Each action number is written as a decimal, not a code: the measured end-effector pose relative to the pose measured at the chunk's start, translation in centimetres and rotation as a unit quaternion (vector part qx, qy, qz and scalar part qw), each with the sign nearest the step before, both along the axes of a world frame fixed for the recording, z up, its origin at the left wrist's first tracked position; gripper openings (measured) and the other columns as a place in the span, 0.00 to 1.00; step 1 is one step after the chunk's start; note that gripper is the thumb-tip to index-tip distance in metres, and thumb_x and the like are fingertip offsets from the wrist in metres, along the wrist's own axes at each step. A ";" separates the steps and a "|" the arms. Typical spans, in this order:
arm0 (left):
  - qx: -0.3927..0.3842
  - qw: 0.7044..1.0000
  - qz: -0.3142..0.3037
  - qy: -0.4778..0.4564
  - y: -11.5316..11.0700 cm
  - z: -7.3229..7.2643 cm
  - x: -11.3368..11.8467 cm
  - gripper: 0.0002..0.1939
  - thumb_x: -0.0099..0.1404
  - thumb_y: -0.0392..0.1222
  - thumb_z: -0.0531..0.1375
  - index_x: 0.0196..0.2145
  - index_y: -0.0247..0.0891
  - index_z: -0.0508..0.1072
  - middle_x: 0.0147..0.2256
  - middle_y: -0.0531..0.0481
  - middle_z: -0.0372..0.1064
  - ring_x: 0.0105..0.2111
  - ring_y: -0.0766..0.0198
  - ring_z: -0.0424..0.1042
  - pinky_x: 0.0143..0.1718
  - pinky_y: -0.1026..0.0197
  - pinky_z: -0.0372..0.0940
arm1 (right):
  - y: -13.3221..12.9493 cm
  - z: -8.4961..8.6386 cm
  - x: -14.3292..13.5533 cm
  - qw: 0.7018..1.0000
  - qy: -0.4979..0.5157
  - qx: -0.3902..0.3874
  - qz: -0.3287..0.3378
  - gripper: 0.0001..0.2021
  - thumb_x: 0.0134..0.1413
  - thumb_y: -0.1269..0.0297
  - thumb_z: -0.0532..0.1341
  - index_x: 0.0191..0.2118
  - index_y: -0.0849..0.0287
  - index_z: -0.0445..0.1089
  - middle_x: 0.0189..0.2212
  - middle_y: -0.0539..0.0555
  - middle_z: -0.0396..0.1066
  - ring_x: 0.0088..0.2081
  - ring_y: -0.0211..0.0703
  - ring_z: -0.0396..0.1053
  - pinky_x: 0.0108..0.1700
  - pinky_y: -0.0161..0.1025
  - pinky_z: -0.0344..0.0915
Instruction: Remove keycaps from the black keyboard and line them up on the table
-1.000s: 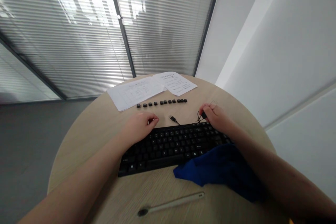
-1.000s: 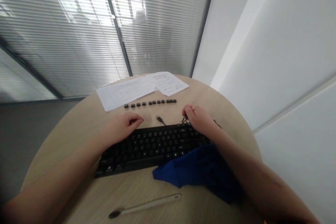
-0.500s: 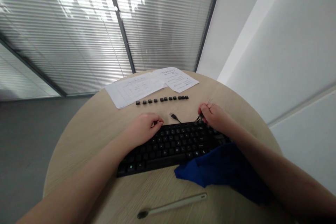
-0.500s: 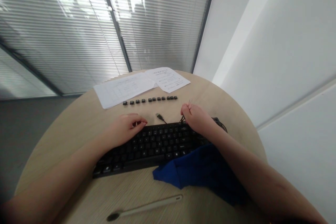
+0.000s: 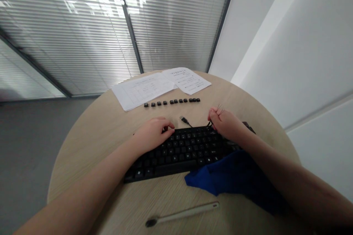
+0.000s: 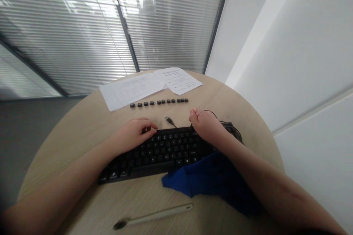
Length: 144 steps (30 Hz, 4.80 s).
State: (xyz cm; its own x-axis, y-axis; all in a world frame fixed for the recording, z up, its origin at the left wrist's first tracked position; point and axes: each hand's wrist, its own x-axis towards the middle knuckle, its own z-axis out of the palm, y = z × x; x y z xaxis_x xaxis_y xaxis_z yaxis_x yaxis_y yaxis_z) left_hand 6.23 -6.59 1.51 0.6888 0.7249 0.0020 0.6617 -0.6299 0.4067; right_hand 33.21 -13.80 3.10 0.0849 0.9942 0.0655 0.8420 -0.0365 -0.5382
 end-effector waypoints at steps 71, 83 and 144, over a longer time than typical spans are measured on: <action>0.007 0.999 -0.037 0.022 0.1 -0.2 -0.1 0.16 0.70 0.47 0.54 0.41 0.39 0.80 0.42 0.45 0.79 0.42 0.55 0.75 0.47 0.53 0.67 | -1.3 -2.4 0.8 0.988 -0.076 0.127 0.040 0.10 0.62 0.60 0.53 0.32 0.57 0.67 0.20 0.51 0.70 0.23 0.44 0.68 0.30 0.38 0.58; -0.006 0.999 -0.027 0.018 0.2 -0.2 -0.1 0.16 0.70 0.47 0.54 0.42 0.39 0.80 0.42 0.45 0.79 0.43 0.53 0.75 0.49 0.52 0.66 | -1.3 -2.6 0.7 0.987 -0.010 0.162 -0.007 0.12 0.63 0.58 0.52 0.32 0.56 0.66 0.17 0.49 0.66 0.20 0.43 0.66 0.29 0.39 0.58; -0.097 0.952 -0.207 -0.205 -2.9 3.3 -0.7 0.08 0.66 0.44 0.64 0.42 0.43 0.81 0.36 0.47 0.78 0.34 0.60 0.77 0.35 0.60 0.73 | -4.3 -2.6 -2.8 0.795 -0.012 0.389 0.465 0.09 0.64 0.64 0.55 0.44 0.57 0.72 0.34 0.54 0.78 0.32 0.36 0.75 0.38 0.33 0.72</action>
